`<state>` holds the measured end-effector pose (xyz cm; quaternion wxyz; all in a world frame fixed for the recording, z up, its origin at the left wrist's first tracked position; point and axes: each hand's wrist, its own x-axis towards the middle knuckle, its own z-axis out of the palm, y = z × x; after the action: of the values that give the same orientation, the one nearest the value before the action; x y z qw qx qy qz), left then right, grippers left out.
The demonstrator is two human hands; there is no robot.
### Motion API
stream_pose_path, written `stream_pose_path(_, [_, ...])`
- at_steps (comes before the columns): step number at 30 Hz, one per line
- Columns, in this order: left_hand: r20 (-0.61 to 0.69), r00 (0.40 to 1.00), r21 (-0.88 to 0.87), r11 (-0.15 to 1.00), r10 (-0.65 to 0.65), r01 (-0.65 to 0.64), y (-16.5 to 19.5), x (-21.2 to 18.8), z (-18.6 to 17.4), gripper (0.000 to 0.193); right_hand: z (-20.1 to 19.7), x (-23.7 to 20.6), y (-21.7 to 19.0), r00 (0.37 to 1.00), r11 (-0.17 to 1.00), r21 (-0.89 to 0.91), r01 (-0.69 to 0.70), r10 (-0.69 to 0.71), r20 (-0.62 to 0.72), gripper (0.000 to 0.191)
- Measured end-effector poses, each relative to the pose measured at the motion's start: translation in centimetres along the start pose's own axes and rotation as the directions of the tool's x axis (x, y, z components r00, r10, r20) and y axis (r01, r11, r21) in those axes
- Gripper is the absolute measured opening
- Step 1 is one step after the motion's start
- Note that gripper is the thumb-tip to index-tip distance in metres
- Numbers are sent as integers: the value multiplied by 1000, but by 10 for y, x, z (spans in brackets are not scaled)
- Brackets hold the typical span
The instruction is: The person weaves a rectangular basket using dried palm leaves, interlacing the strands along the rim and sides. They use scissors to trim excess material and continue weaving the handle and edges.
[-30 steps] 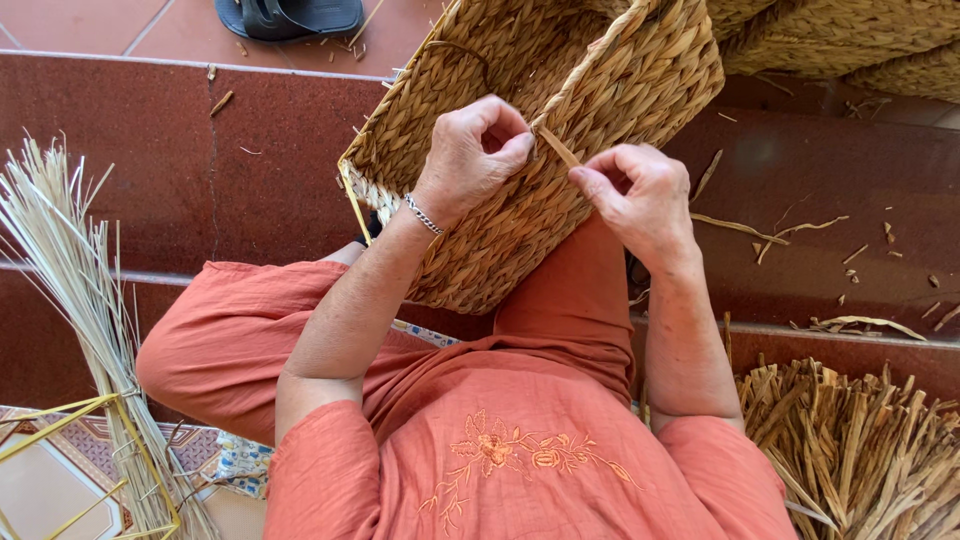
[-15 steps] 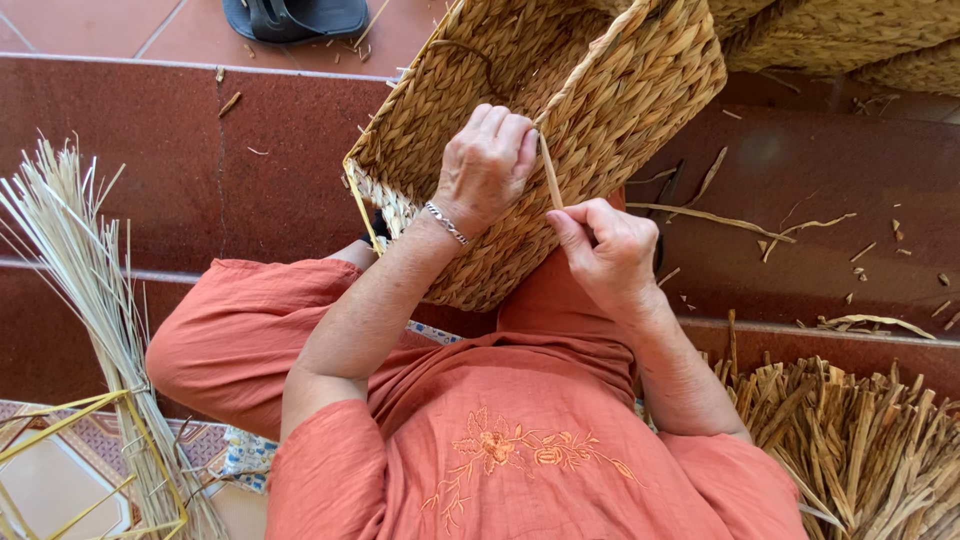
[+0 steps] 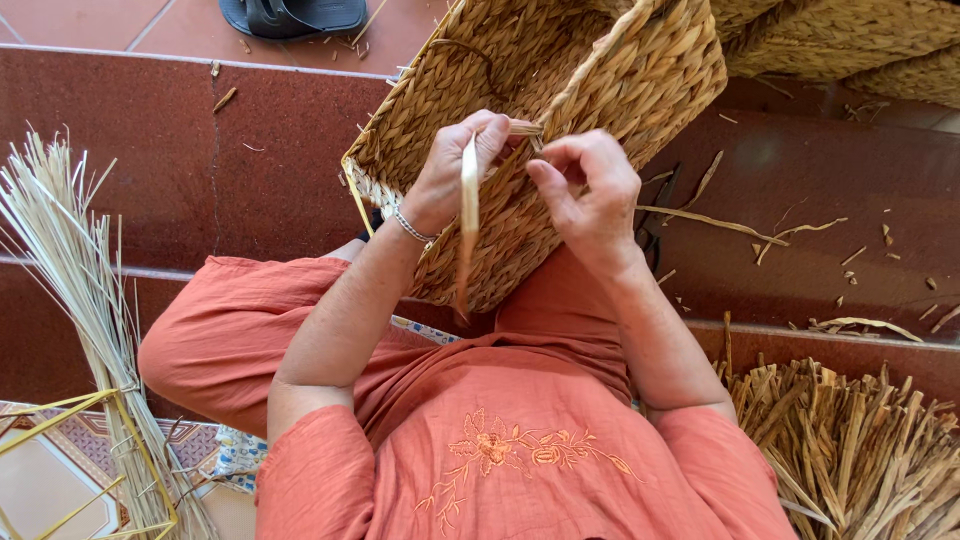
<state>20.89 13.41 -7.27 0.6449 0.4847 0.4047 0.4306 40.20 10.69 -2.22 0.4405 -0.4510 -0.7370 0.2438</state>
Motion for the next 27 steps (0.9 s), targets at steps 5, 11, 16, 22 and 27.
stream_pose_path(5, [52,991,-161,979,-122,129,-5,5,-11,44,8,4,22,999,996,-75,-49,47,-26,14])
stream_pose_path(11, [-192,980,-260,966,-54,2,0,9,-41,28,6,1,36,999,999,-38,-16,18,31,16])
stream_pose_path(16, [-491,870,-323,938,-51,-127,14,15,-87,22,11,1,40,1000,1000,-2,3,-3,-18,17])
stream_pose_path(22, [-700,702,-134,941,133,-311,39,23,-121,67,15,-1,39,998,1000,23,-15,16,-60,19])
stream_pose_path(27, [-684,686,341,940,249,-1,52,26,-133,83,20,-5,43,990,983,149,-103,116,-85,20])
